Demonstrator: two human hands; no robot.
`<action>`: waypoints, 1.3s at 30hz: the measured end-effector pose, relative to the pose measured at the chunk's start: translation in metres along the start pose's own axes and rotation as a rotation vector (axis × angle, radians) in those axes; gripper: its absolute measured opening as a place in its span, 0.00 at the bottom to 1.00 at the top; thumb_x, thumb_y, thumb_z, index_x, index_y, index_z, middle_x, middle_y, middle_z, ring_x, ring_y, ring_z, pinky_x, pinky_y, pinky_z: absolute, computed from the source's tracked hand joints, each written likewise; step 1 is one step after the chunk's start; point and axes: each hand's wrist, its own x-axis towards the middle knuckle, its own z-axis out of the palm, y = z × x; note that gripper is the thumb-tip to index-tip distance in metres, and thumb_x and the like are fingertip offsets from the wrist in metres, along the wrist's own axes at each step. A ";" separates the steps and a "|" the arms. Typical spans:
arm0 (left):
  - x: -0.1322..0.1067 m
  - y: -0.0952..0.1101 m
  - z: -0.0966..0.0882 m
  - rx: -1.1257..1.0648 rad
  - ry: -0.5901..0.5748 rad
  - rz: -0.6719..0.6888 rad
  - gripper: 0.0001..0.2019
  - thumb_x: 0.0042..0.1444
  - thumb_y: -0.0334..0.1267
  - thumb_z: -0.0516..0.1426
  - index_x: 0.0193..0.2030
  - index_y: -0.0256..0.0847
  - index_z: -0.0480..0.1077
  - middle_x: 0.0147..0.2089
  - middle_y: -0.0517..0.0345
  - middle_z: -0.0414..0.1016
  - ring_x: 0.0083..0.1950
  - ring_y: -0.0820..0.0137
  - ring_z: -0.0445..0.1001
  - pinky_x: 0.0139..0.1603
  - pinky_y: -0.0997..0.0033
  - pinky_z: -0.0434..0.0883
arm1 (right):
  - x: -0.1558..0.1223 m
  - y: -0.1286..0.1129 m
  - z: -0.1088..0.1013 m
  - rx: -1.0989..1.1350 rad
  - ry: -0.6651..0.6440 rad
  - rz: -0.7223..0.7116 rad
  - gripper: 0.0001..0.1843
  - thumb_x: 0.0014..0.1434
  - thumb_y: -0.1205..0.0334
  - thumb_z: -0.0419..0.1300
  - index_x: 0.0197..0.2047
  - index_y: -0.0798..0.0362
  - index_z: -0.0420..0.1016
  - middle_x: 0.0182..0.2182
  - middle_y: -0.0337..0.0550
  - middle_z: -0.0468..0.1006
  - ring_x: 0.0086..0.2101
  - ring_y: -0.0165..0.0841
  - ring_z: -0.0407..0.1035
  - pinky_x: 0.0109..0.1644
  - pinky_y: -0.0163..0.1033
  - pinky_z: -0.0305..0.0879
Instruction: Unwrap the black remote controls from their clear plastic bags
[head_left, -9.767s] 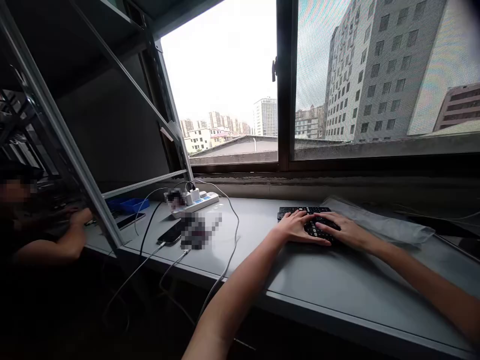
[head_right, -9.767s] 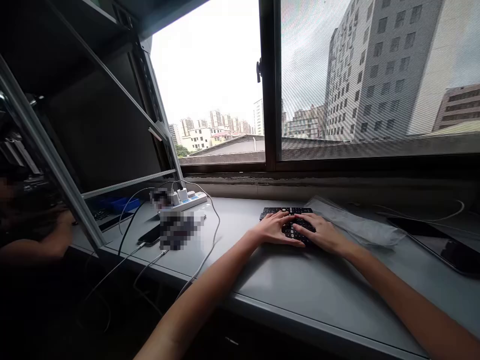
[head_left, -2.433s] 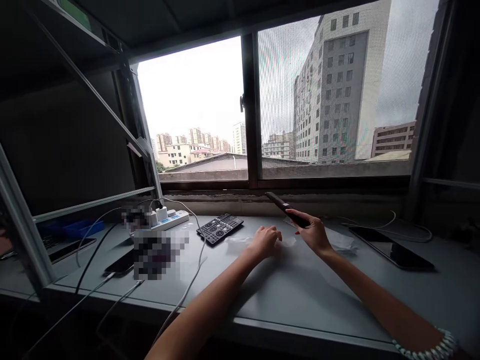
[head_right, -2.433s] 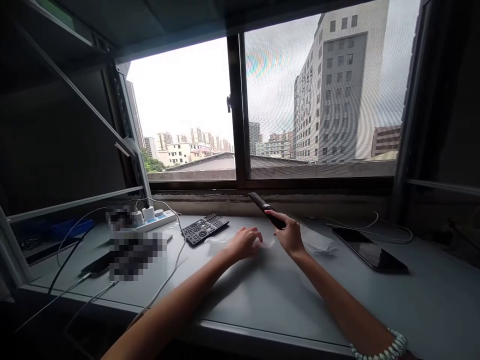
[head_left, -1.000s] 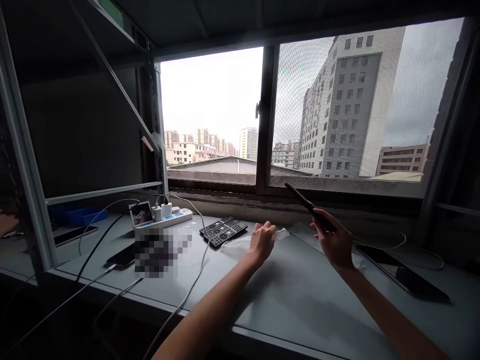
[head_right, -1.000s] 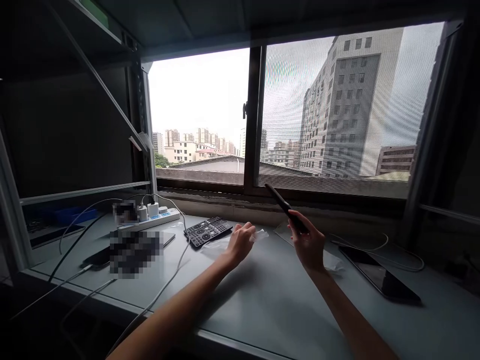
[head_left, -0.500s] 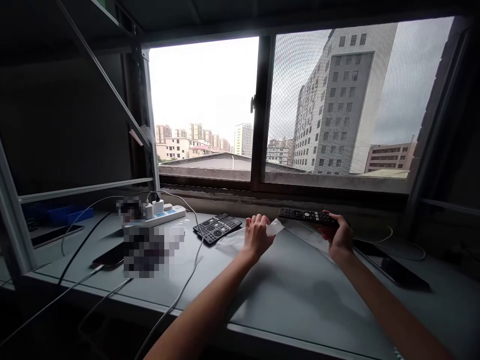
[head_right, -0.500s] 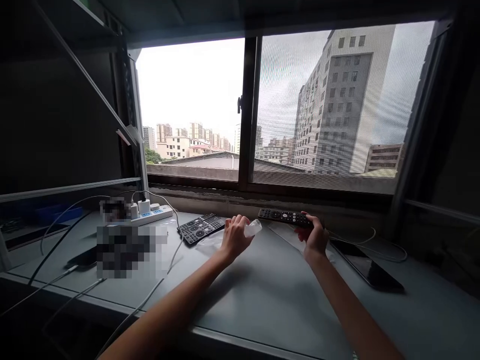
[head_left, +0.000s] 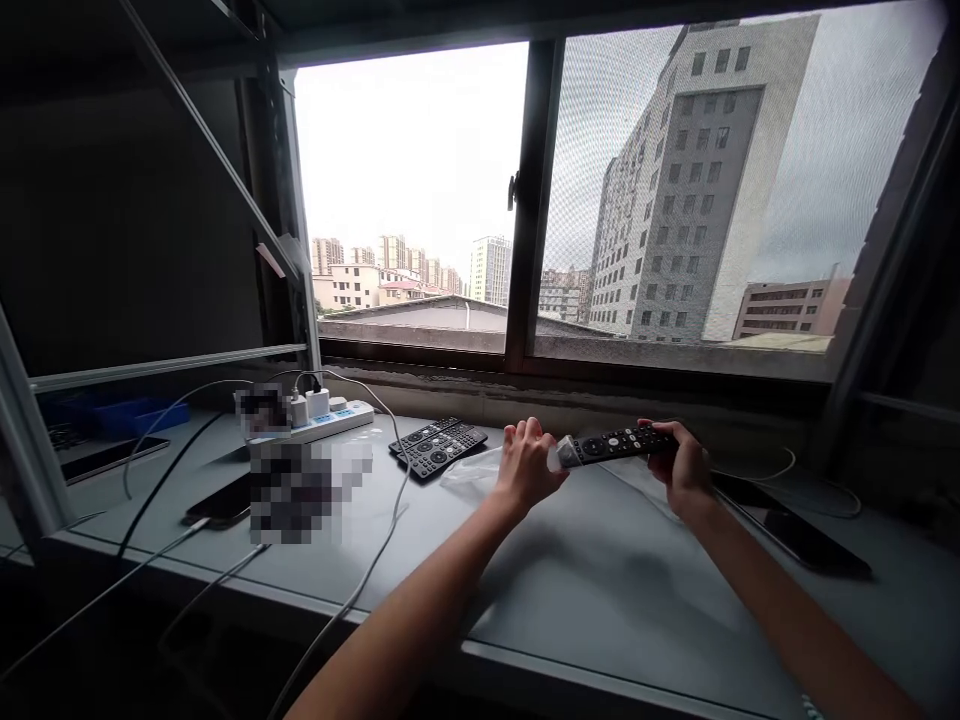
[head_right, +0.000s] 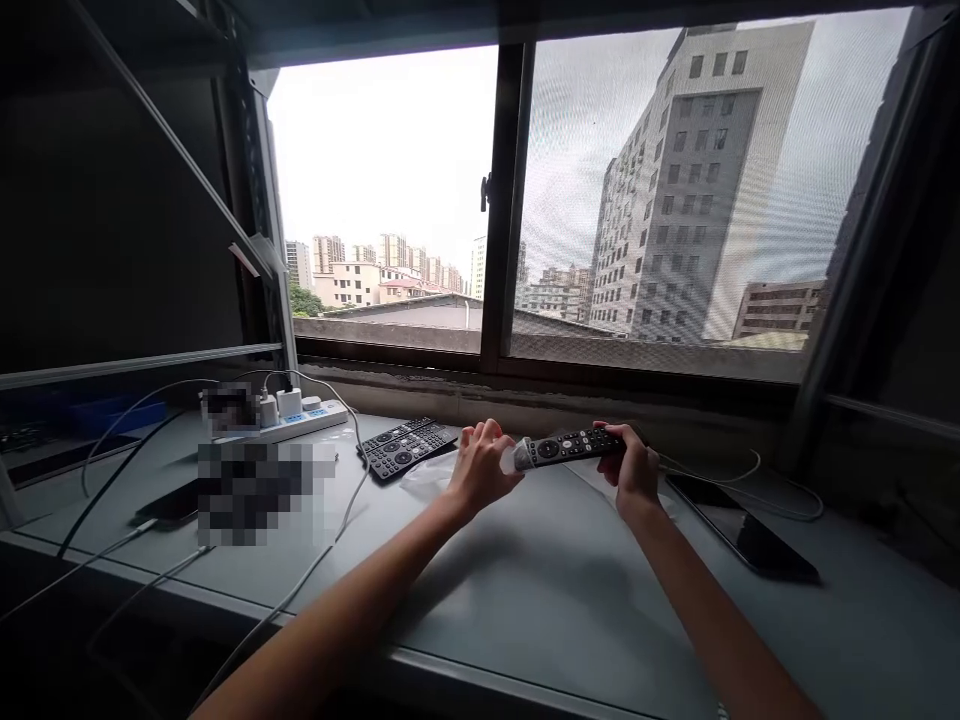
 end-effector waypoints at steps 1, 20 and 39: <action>-0.001 0.001 0.000 0.014 -0.031 0.011 0.13 0.46 0.44 0.60 0.37 0.39 0.71 0.45 0.50 0.66 0.48 0.61 0.64 0.54 0.59 0.58 | -0.003 -0.002 0.001 0.005 -0.003 0.053 0.15 0.45 0.55 0.56 0.32 0.55 0.76 0.11 0.34 0.59 0.12 0.25 0.51 0.12 0.33 0.43; -0.001 0.017 -0.008 0.055 -0.022 0.001 0.09 0.49 0.42 0.55 0.34 0.40 0.65 0.41 0.52 0.68 0.43 0.63 0.67 0.49 0.63 0.60 | -0.016 -0.012 0.007 0.206 -0.612 0.315 0.30 0.56 0.42 0.47 0.45 0.60 0.74 0.14 0.41 0.69 0.17 0.29 0.60 0.21 0.33 0.54; -0.011 0.018 0.011 0.012 -0.053 0.012 0.20 0.47 0.51 0.59 0.41 0.38 0.65 0.44 0.51 0.66 0.44 0.62 0.68 0.48 0.62 0.63 | -0.036 0.002 0.015 -0.072 -0.856 0.336 0.29 0.57 0.45 0.49 0.57 0.51 0.63 0.34 0.45 0.73 0.29 0.33 0.67 0.21 0.33 0.61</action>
